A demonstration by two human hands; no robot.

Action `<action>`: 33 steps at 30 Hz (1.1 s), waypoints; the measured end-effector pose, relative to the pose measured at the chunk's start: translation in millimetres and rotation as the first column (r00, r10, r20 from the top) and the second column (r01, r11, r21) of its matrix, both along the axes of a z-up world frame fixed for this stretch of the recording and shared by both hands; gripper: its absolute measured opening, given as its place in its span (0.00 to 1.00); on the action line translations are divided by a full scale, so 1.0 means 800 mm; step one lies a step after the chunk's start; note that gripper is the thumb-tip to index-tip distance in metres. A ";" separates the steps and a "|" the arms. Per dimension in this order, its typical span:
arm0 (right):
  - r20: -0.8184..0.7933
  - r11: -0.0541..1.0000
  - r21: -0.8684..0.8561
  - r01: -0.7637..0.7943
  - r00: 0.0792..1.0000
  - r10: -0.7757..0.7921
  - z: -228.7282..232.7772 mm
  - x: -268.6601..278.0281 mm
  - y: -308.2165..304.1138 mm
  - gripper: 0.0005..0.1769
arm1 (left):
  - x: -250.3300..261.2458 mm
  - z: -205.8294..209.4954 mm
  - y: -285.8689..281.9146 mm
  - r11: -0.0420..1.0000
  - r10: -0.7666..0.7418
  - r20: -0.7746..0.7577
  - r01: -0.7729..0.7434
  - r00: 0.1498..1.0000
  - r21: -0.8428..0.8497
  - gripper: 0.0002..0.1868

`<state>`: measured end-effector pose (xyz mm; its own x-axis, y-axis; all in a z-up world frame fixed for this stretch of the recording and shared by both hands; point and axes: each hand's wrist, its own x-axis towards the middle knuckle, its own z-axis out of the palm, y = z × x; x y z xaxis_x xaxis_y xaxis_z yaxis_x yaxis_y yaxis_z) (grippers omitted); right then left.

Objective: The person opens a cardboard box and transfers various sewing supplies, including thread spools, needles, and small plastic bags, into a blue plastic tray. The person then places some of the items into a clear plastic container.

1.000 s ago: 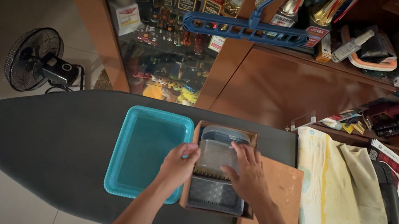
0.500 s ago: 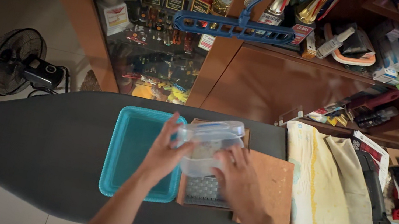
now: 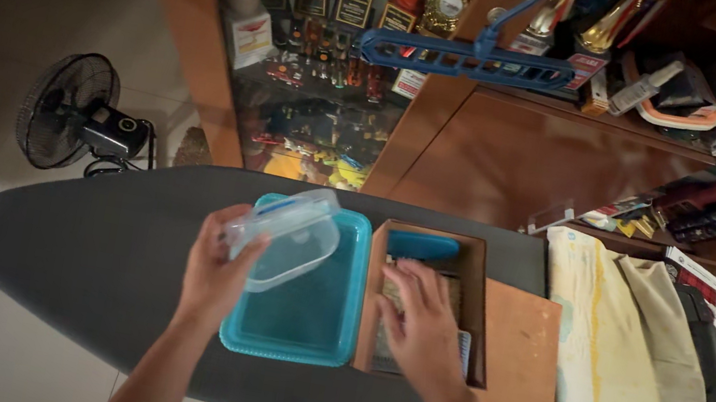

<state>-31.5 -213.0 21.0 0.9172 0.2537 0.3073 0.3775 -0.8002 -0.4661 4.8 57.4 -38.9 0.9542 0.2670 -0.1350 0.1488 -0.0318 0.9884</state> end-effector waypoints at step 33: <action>-0.051 0.772 -0.608 0.187 0.961 -0.273 -0.130 0.102 -0.085 0.21 | -0.055 -0.115 0.120 0.794 0.254 -0.039 -0.185 0.966 0.578 0.63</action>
